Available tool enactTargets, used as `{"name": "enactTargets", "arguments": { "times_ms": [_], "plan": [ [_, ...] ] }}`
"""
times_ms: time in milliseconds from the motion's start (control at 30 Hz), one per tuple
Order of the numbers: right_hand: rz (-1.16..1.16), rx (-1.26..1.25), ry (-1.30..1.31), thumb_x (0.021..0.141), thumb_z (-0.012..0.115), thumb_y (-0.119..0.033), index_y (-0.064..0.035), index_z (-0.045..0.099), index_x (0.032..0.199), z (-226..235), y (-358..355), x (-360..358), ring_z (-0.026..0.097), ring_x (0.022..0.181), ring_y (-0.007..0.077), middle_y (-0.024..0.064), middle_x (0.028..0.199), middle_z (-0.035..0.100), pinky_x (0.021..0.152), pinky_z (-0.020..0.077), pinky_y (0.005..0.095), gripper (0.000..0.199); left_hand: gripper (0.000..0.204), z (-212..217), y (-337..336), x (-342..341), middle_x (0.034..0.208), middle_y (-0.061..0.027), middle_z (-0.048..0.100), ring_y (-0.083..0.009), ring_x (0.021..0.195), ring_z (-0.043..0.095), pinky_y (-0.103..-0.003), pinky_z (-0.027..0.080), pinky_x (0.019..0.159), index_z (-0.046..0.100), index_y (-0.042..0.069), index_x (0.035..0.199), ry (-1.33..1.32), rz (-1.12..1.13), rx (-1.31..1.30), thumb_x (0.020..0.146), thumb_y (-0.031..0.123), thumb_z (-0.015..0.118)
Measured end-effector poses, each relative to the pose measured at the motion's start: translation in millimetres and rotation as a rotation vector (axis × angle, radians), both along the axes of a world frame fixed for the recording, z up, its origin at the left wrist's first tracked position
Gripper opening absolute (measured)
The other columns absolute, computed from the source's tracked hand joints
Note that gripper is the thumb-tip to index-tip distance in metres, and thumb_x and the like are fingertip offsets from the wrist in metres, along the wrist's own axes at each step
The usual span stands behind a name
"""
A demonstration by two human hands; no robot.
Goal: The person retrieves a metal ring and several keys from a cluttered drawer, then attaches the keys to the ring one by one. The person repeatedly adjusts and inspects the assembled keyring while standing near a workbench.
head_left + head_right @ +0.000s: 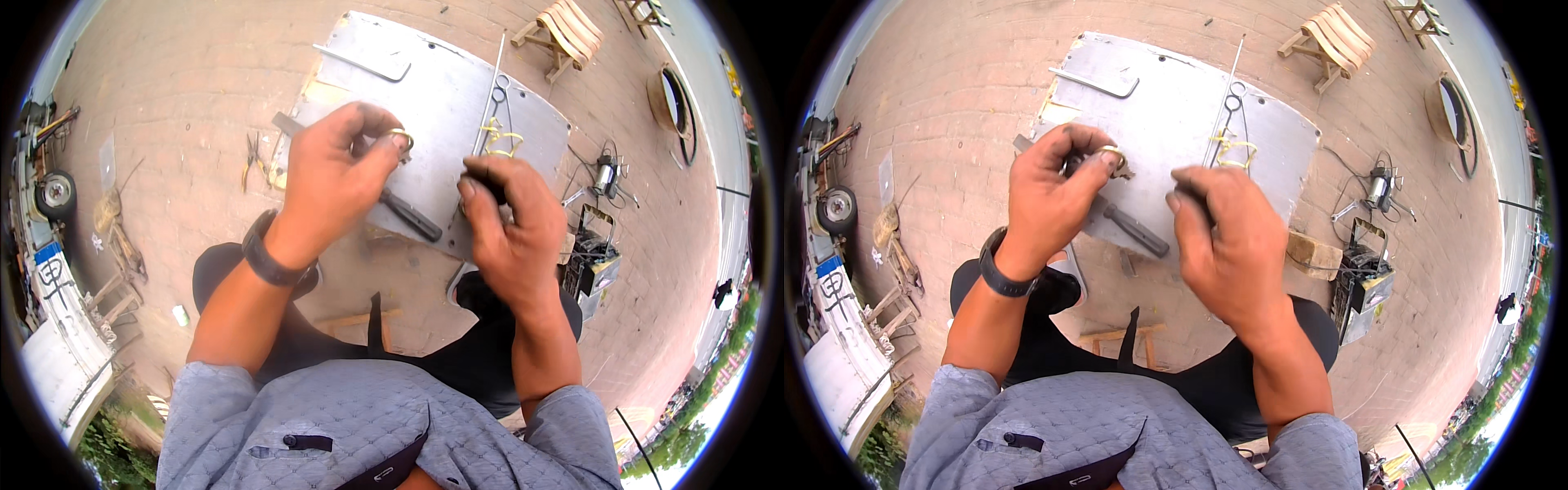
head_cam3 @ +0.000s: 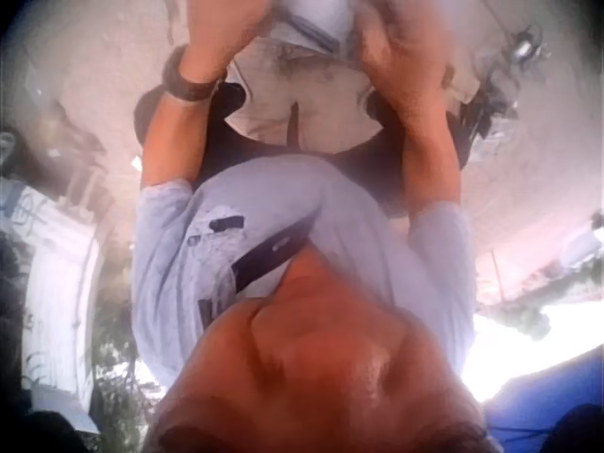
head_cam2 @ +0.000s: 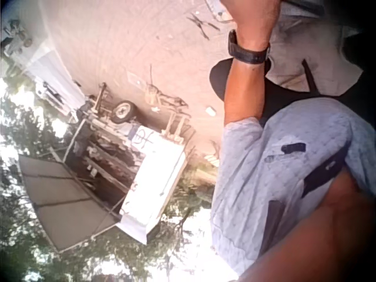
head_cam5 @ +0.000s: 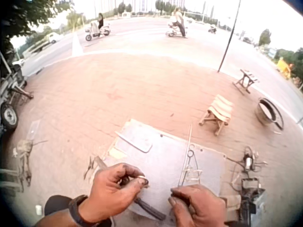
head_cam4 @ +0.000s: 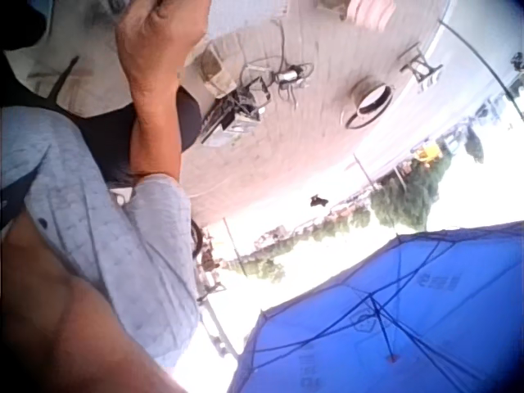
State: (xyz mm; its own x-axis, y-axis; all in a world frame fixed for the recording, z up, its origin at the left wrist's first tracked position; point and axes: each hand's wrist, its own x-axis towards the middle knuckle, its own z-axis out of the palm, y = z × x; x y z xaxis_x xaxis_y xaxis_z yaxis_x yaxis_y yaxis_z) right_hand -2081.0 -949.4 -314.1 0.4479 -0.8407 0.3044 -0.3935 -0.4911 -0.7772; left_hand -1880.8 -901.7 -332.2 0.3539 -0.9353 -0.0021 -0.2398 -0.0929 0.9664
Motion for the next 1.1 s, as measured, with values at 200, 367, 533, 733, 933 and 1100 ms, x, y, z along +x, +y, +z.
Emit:
{"name": "enactTargets", "arguments": {
  "times_ms": [200, 367, 533, 733, 933, 1100],
  "plan": [
    [0.147, 0.105, -0.015, 0.077, 0.075, 0.008, 0.0009, 0.070, 0.102, -4.0, -12.5, -1.2, 0.065, 0.066, 0.0241, 0.0140, 0.086, 0.069, 0.057, 0.0507, 0.0322, 0.026, 0.017, -19.0, -5.4, 26.2, 0.087, -0.0078, 0.069, -0.0113, 0.066, 0.061, -0.023, 0.047, 0.055, 0.070, 0.001, 0.096, -0.229, -0.023, -0.185, 0.081, -0.008, 0.072],
    [0.322, 0.235, -0.007, 0.077, 0.078, -0.003, 0.0004, 0.070, 0.106, -3.6, -16.2, 9.0, 0.068, 0.070, 0.0253, 0.0147, 0.091, 0.071, 0.059, 0.0536, 0.0328, 0.030, 0.021, -3.1, -5.4, 40.1, 0.095, -0.0144, 0.069, -0.0172, 0.077, 0.066, -0.026, 0.052, 0.066, 0.067, -0.001, 0.104, -0.225, -0.071, -0.166, 0.084, -0.008, 0.069],
    [0.340, 1.126, -0.202, 0.096, 0.072, -0.025, 0.0037, 0.067, 0.112, 5.7, 23.3, 39.5, 0.069, 0.075, 0.0204, 0.0139, 0.093, 0.071, 0.069, 0.0550, 0.0315, 0.033, 0.026, 10.4, 17.1, 41.8, 0.096, -0.0160, 0.069, -0.0216, 0.074, 0.069, -0.030, 0.054, 0.062, 0.068, 0.001, 0.106, -0.159, 0.034, -0.112, 0.081, -0.009, 0.070],
    [0.077, 1.896, -0.590, 0.106, 0.049, -0.054, 0.0035, 0.056, 0.136, 41.5, 87.0, 64.7, 0.063, 0.119, 0.0240, 0.0149, 0.129, 0.065, 0.106, 0.0470, 0.0384, 0.066, 0.021, 72.8, 99.2, 15.0, 0.097, -0.0134, 0.069, -0.0274, 0.076, 0.070, -0.034, 0.055, 0.064, 0.071, 0.004, 0.100, -0.108, 0.210, 0.133, 0.080, 0.000, 0.076],
    [0.043, 2.049, -0.303, 0.108, 0.054, -0.030, 0.0026, 0.061, 0.132, 157.2, 99.2, 125.5, 0.062, 0.123, 0.0292, 0.0181, 0.128, 0.067, 0.109, 0.0475, 0.0438, 0.042, 0.024, 202.9, 167.2, 37.8, 0.104, -0.0093, 0.067, -0.0275, 0.080, 0.070, -0.036, 0.057, 0.068, 0.074, 0.006, 0.103, -0.127, 0.202, 0.221, 0.079, 0.005, 0.079],
    [0.022, 1.922, -0.153, 0.101, 0.066, -0.013, 0.0000, 0.066, 0.111, 251.5, 102.4, 214.0, 0.072, 0.094, 0.0220, 0.0102, 0.102, 0.072, 0.085, 0.0599, 0.0342, 0.016, 0.022, 296.1, 198.3, 110.8, 0.106, -0.0079, 0.066, -0.0278, 0.081, 0.070, -0.036, 0.057, 0.068, 0.074, 0.007, 0.102, -0.102, 0.362, 0.161, 0.080, 0.007, 0.079]
  ]
}}
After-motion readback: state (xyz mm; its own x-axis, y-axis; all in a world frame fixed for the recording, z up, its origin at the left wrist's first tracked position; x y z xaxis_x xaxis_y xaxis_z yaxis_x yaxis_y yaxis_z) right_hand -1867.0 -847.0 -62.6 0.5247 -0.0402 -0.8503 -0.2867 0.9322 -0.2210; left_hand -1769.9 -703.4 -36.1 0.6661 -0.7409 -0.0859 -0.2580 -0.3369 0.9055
